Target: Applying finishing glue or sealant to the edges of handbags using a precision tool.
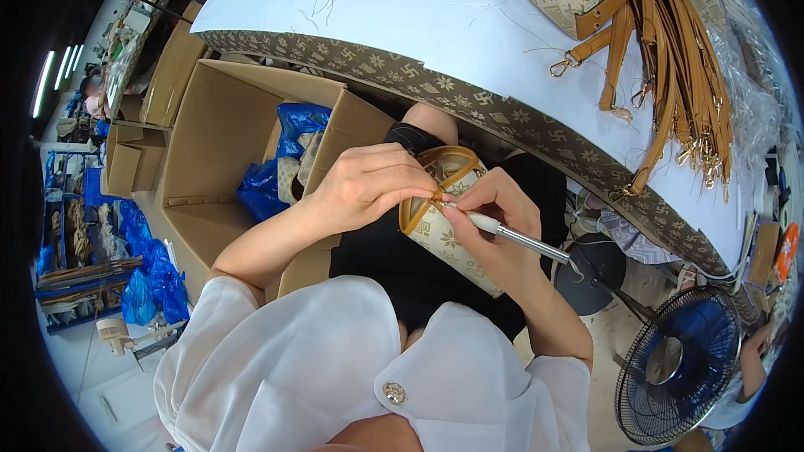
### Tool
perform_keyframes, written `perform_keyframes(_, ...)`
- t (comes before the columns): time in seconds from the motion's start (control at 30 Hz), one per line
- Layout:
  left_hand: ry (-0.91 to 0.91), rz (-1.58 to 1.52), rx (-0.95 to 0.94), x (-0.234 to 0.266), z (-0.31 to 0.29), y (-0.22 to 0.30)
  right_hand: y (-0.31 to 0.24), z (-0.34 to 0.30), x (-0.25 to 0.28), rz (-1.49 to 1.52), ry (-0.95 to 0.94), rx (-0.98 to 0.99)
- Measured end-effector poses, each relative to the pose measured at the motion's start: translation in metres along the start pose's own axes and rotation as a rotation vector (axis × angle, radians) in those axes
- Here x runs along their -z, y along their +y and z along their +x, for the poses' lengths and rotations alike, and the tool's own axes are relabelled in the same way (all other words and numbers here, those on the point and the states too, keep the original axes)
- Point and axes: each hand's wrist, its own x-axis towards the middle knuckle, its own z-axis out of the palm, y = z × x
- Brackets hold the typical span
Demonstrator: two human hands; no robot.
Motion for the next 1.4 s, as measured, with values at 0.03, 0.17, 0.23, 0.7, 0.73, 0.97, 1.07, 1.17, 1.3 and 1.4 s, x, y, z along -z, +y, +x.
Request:
perform_keyframes(0.03,-0.007,-0.001,0.006,0.0,0.0,0.0,0.0,0.0,0.0,0.0,-0.001,0.0)
perform_keyframes(0.17,-0.022,0.0,0.017,0.001,0.001,0.0,0.0,-0.001,0.0,-0.005,-0.001,-0.021)
perform_keyframes(0.23,-0.023,0.006,0.016,0.0,0.0,0.0,0.001,-0.002,0.0,-0.026,-0.006,-0.016)
perform_keyframes(0.7,0.08,0.15,0.1,0.008,0.01,-0.005,0.006,-0.002,0.005,0.024,0.004,0.022)
perform_keyframes(0.73,0.258,0.33,0.15,0.013,0.012,-0.006,0.005,-0.001,0.008,0.055,0.039,0.041)
perform_keyframes(0.97,-0.439,0.22,-0.063,-0.001,-0.014,0.013,-0.002,-0.001,0.033,0.242,0.49,0.306)
perform_keyframes(1.07,0.073,0.411,0.133,0.048,-0.033,0.021,-0.021,0.004,0.059,0.359,0.533,0.354)
perform_keyframes(1.17,0.413,0.565,0.528,0.124,-0.071,0.016,-0.032,0.015,0.064,0.364,0.489,0.451)
perform_keyframes(1.3,0.294,1.006,0.97,0.151,-0.176,-0.051,-0.026,0.031,0.049,0.268,0.606,0.357)
perform_keyframes(1.4,0.197,0.888,1.032,0.13,-0.178,-0.106,-0.031,0.04,0.041,0.22,0.609,0.376)
